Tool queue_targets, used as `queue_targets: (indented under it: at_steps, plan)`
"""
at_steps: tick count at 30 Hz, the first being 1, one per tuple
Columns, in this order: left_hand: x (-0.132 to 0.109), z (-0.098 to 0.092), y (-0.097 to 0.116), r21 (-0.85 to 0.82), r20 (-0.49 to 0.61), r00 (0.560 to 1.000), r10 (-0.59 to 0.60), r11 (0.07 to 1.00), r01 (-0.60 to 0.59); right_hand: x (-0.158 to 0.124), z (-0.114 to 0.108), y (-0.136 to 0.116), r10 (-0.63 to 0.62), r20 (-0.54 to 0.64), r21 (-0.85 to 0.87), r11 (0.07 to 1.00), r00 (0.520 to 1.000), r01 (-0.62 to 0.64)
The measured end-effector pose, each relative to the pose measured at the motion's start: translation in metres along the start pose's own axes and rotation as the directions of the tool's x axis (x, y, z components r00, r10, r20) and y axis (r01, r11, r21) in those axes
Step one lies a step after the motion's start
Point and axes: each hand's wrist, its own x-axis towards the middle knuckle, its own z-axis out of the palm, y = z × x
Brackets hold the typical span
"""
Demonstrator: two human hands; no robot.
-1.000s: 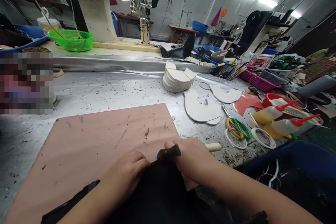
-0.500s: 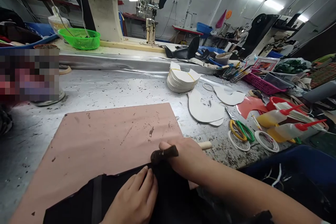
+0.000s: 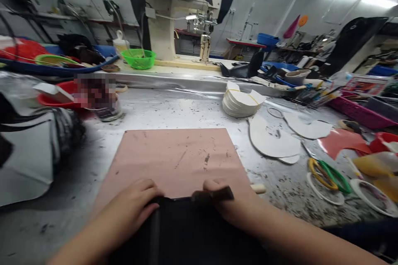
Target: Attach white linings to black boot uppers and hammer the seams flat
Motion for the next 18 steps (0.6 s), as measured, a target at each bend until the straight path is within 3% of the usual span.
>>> queue_targets:
  at_steps: [2, 5, 9, 12, 18]
  plan:
    - [-0.003, 0.0, 0.0, -0.085, 0.091, 0.993, -0.072, 0.993, 0.08, 0.004, 0.002, -0.008, -0.026, 0.067, -0.017, 0.999, 0.997, 0.027]
    - [-0.007, 0.005, 0.003, -0.172, 0.09, 0.994, -0.063, 0.982, 0.078, 0.012, 0.0, -0.023, -0.039, 0.1, -0.082, 0.995, 0.994, 0.048]
    - [-0.015, 0.014, -0.001, -0.172, -0.056, 0.995, 0.081, 0.981, -0.089, 0.019, 0.002, -0.043, -0.035, 0.06, -0.051, 0.998, 0.998, 0.038]
    - [-0.019, 0.019, -0.007, -0.064, -0.143, 0.961, 0.236, 0.967, -0.247, 0.019, 0.006, -0.05, -0.003, 0.114, -0.031, 0.999, 0.993, 0.006]
    - [-0.019, 0.023, -0.007, 0.125, -0.168, 0.907, 0.385, 0.921, -0.368, 0.022, 0.009, -0.052, 0.048, 0.003, -0.118, 0.992, 0.999, -0.047]
